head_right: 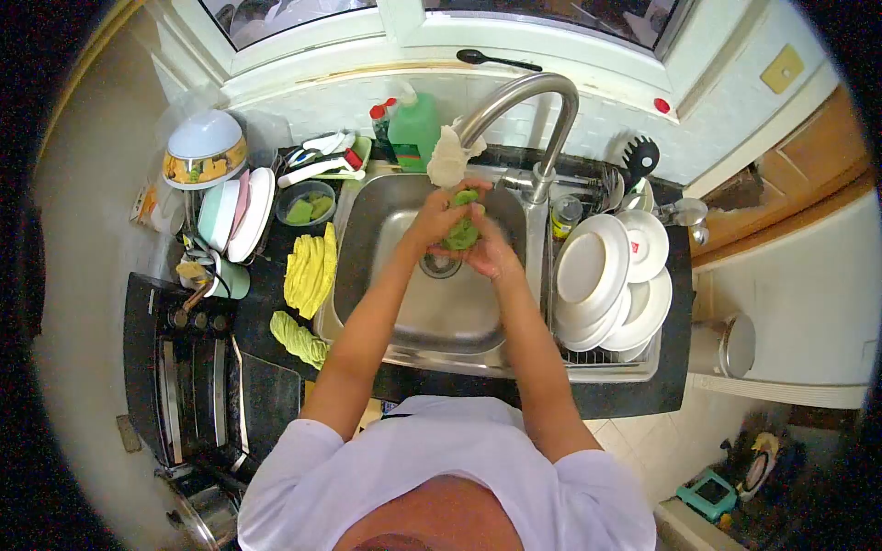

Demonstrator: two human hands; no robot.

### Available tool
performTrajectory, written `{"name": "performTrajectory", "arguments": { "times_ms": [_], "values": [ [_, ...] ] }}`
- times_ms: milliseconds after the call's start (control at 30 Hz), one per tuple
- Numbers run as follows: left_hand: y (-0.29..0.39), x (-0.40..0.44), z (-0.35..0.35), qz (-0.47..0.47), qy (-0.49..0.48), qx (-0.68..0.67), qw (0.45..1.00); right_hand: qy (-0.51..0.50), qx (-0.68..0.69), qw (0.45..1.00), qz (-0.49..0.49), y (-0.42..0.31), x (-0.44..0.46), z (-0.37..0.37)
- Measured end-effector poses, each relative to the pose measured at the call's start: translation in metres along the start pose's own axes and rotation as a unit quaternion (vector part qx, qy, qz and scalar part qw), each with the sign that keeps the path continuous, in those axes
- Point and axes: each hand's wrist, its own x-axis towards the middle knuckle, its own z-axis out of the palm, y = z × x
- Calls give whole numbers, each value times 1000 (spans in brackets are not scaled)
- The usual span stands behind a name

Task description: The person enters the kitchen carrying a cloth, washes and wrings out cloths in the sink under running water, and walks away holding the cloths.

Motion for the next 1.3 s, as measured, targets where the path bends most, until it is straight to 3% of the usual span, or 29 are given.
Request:
{"name": "performTrajectory", "arguments": {
  "times_ms": [100, 167, 267, 367, 467, 567, 633, 667, 733, 767, 833, 1033, 1067, 1133, 1167, 1300],
  "values": [
    [40, 3, -6, -43, -56, -112, 991, -15, -105, 992, 68, -9, 14, -20],
    [72, -1, -6, -168, -67, -252, 951, -1, -155, 984, 83, -11, 18, -21],
    [65, 5, -13, -113, -52, -140, 982, 47, -215, 973, 67, -17, 17, 14],
    [48, 8, -10, -118, -14, -213, 970, 92, -293, 948, 81, -16, 25, 18],
    [21, 10, -9, -118, 28, -162, 979, 87, -343, 932, 75, -10, 31, 1],
    [13, 14, -1, -159, 111, 57, 979, 83, -379, 922, 7, -2, 33, -8],
    [8, 12, 3, -43, 149, 135, 979, 137, -415, 897, -66, 13, 36, -3],
    [6, 11, 4, 16, 166, 174, 971, 128, -507, 851, -46, 13, 39, -10],
    [16, 7, 7, -7, 184, 195, 963, 109, -655, 746, -58, 15, 47, -36],
    [22, 4, 9, -19, 193, 206, 959, 106, -712, 688, -91, 18, 50, -47],
    [17, 1, 9, -38, 182, 232, 955, 101, -767, 577, -260, 26, 48, -49],
    [-13, -15, -1, -12, 249, 255, 934, 205, -675, 706, -69, 1, 32, -38],
    [-18, -20, -7, -21, 273, 276, 921, 199, -596, 777, -50, -4, 26, -41],
    [15, -29, -22, -220, 197, 79, 952, 179, -418, 890, -12, -14, 8, -27],
    [28, -31, -26, -312, 153, -23, 937, 200, -351, 915, -11, -15, 3, -25],
    [23, -37, -20, -192, 60, -76, 977, 226, -148, 962, 34, -9, 1, -22]
  ]
}}
